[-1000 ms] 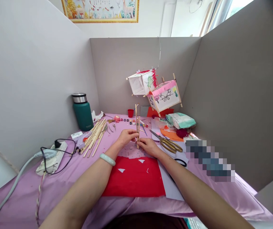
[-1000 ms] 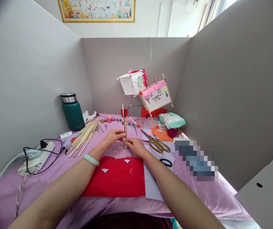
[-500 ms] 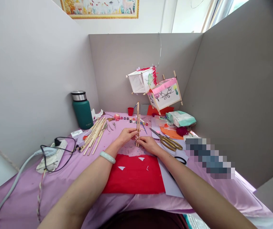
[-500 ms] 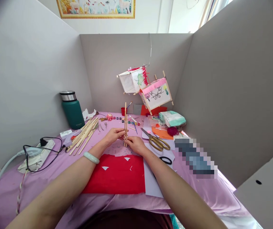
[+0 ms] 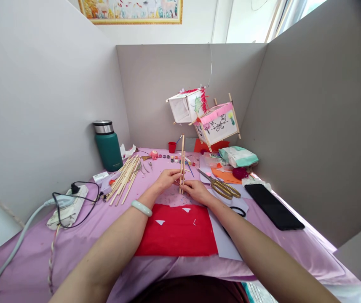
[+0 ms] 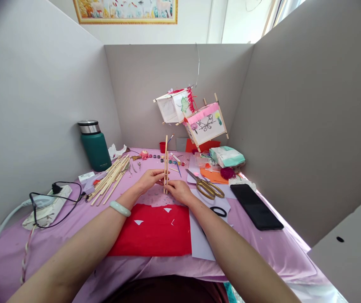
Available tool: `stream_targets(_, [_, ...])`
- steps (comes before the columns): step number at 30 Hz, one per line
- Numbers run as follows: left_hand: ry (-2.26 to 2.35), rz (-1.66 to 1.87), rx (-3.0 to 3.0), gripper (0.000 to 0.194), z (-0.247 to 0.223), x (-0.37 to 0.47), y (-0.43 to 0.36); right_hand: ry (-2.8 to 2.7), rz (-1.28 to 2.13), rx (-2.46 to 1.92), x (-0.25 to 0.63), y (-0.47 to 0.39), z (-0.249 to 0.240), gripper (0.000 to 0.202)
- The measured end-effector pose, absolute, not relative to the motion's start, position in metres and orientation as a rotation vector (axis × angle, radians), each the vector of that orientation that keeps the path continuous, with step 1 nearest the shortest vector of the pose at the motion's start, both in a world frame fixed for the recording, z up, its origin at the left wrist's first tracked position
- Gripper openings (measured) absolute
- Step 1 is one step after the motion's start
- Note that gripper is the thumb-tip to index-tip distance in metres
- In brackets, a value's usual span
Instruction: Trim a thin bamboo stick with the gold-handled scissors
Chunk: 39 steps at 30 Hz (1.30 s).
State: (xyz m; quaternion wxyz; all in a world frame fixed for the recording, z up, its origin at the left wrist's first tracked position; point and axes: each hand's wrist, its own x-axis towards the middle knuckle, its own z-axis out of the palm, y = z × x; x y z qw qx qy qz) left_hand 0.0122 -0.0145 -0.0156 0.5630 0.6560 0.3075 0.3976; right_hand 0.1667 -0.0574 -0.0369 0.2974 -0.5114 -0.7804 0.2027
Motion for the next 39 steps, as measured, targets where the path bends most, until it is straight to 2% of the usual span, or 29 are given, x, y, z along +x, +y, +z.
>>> stream_targets(19, [0.801,0.977,1.579,0.026,-0.0103,0.0107,-0.0179,-2.088,0.532,-1.366,0.1659,-0.0596,-0.0353,0.029])
stream_targets(39, [0.725,0.956,1.615,0.032,-0.0116,0.0105,-0.0188,-2.098,0.515,-1.323,0.1674,-0.0581,-0.0387,0.028])
